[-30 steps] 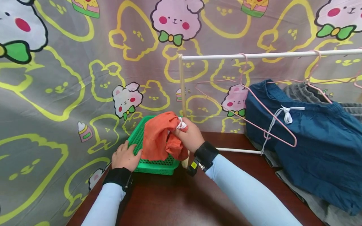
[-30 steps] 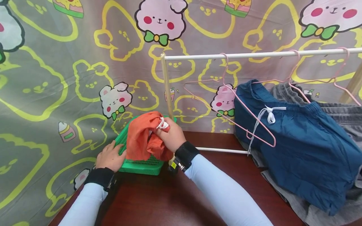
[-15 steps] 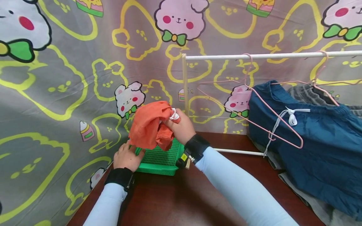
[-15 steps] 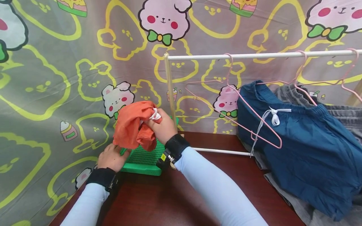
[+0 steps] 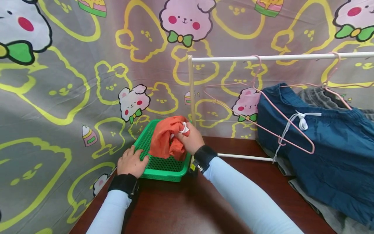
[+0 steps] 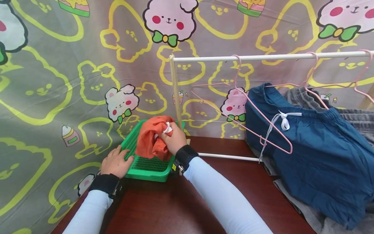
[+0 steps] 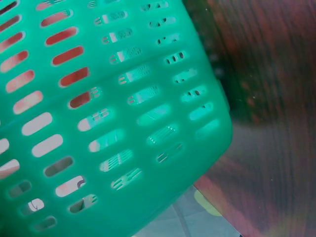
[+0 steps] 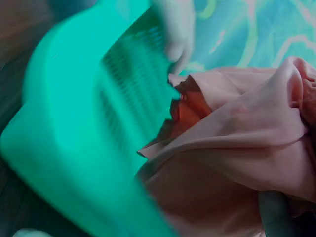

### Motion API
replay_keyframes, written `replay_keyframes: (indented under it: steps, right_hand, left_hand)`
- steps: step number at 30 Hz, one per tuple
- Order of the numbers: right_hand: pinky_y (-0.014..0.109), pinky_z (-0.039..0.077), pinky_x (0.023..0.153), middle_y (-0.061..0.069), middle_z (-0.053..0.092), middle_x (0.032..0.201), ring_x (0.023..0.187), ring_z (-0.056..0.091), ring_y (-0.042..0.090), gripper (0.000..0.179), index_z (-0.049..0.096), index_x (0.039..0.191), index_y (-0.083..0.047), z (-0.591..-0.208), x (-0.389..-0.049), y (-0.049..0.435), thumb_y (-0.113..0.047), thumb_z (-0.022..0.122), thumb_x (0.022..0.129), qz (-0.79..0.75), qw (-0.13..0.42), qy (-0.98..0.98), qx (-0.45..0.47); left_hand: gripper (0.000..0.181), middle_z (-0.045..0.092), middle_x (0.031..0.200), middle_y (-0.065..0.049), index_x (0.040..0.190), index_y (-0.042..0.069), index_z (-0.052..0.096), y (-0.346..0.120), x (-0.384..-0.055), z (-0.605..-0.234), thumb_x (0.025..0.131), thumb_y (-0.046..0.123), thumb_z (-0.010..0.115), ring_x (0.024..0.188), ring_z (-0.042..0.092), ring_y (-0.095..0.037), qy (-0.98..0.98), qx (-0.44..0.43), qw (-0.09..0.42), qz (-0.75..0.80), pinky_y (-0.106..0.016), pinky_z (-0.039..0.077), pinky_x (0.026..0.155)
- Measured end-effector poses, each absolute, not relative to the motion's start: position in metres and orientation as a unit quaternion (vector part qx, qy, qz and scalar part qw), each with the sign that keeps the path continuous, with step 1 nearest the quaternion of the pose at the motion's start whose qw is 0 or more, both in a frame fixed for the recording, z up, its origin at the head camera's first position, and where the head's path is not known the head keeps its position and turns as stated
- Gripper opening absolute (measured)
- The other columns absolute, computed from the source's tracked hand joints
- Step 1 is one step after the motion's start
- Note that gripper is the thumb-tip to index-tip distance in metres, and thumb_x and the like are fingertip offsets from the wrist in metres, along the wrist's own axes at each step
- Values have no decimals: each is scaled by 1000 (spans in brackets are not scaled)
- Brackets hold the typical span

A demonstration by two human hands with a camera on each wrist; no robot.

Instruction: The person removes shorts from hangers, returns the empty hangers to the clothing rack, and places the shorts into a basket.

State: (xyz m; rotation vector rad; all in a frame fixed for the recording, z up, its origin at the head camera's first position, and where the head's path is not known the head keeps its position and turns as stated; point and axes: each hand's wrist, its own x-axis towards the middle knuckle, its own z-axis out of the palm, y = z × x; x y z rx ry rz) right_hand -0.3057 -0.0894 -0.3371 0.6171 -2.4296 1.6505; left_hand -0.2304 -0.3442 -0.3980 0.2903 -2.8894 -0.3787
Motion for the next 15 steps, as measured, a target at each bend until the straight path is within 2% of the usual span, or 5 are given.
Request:
replay_keyframes:
  steps: [8, 15]
  right_hand:
    - [39, 52, 87, 7, 67, 104, 95, 64, 24, 36, 58, 122, -10, -366, -307, -89, -22, 74, 93, 457, 77, -853, 240]
    - [40, 51, 95, 10, 66, 115, 106, 63, 26, 41, 60, 126, -8, -381, -301, -94, -22, 75, 91, 338, 110, -879, 317]
  left_hand:
    - [57, 25, 160, -28, 146, 4, 51, -344, -228, -399, 102, 42, 48, 145, 21, -47, -981, 97, 112, -126, -68, 20, 112]
    - [59, 25, 160, -27, 145, 6, 52, -342, -230, -399, 102, 45, 47, 145, 21, -47, -981, 104, 107, -125, -69, 19, 112]
